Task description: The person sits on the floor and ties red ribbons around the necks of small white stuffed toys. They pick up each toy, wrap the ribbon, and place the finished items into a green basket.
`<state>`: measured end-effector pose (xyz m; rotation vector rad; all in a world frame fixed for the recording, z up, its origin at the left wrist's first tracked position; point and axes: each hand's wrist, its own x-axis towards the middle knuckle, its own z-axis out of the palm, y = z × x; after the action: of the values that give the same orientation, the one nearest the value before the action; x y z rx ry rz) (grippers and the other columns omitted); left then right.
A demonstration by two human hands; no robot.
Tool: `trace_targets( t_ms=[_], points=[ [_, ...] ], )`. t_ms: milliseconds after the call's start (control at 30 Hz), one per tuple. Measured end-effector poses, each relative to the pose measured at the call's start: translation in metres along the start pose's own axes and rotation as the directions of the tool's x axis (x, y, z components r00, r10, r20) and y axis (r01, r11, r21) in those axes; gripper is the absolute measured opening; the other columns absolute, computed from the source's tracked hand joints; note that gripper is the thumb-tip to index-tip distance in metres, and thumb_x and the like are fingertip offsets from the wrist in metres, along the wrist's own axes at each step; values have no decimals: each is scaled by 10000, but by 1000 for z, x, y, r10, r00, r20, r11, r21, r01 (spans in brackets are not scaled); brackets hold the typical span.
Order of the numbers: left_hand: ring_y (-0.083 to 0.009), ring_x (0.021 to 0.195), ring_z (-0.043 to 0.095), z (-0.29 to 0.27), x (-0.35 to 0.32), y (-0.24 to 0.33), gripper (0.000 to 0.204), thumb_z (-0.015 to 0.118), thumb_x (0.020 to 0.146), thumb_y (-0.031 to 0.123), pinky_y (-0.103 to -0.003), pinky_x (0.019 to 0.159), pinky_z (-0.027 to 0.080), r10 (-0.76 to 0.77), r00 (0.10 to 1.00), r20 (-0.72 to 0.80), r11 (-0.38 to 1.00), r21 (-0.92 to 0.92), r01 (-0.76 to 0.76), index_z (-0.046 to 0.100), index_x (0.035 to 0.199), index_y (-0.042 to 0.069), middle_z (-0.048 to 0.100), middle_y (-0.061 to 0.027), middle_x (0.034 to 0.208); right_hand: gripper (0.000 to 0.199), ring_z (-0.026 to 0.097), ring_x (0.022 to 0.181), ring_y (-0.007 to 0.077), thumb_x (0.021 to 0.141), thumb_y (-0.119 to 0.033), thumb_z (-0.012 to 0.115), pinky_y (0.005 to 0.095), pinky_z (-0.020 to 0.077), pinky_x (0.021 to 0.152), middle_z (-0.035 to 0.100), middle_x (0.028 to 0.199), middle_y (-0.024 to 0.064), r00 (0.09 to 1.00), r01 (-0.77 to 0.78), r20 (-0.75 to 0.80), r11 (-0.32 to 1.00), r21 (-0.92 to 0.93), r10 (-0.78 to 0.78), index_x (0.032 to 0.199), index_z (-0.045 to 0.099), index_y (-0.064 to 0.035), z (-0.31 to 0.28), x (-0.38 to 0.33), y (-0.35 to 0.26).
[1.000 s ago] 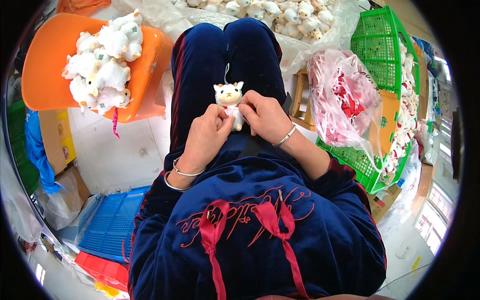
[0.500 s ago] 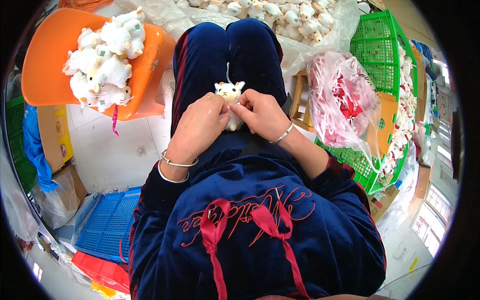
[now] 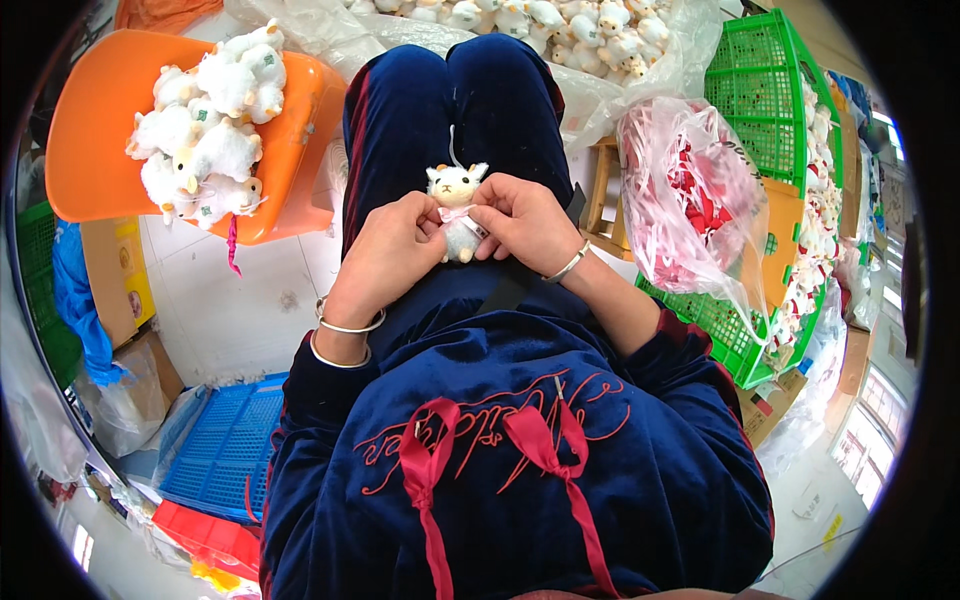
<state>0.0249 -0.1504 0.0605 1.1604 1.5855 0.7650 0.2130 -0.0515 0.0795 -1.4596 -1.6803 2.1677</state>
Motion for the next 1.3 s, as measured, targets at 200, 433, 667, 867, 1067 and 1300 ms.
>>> trace_targets(
  t_ms=[200,433,667,867,1067,1300],
  points=[
    [-102,608,663,16,1,3,219,678,997,158,-263,569,512,-25,990,-139,1000,-10,23,662,928,-50,685,-79,713,142,638,680,63,1035,-146,640,239,507,605,682,814,20,982,182,-31,975,-128,-187,1004,618,-9,4,1,13],
    [-84,593,647,25,-12,0,194,643,1031,145,-251,552,508,-33,975,-220,994,-111,8,636,942,-27,680,-63,710,167,686,708,377,990,-143,650,431,526,636,672,782,210,841,445,-94,780,-440,-533,931,595,3,9,3,23],
    [-108,598,688,42,-22,-11,196,605,1063,142,-249,530,534,-62,965,-254,930,-366,-37,577,949,-15,713,-95,755,166,682,710,378,1002,-131,627,429,516,624,657,759,204,838,437,-116,784,-442,-533,907,572,-7,11,-2,31],
    [-96,608,671,37,-19,-11,200,562,1093,160,-206,551,527,-139,979,-148,872,-488,50,568,969,4,685,-62,799,177,683,684,352,1008,-141,639,407,514,614,656,749,193,862,414,-126,825,-385,-492,913,580,-4,10,2,31],
    [-104,683,698,40,-24,-13,197,552,1097,167,-209,608,544,-180,975,-127,834,-546,83,577,989,4,693,-71,866,188,663,648,310,1013,-157,642,381,502,605,651,735,175,860,408,-155,837,-365,-487,919,586,-3,12,1,38],
    [-123,673,705,33,-24,-16,252,551,1098,232,-209,608,549,-268,963,-33,757,-625,189,611,1025,-1,698,-75,871,208,651,630,254,1005,-166,653,357,498,601,652,724,166,910,344,-121,885,-314,-396,903,623,12,8,1,32]
  ],
)
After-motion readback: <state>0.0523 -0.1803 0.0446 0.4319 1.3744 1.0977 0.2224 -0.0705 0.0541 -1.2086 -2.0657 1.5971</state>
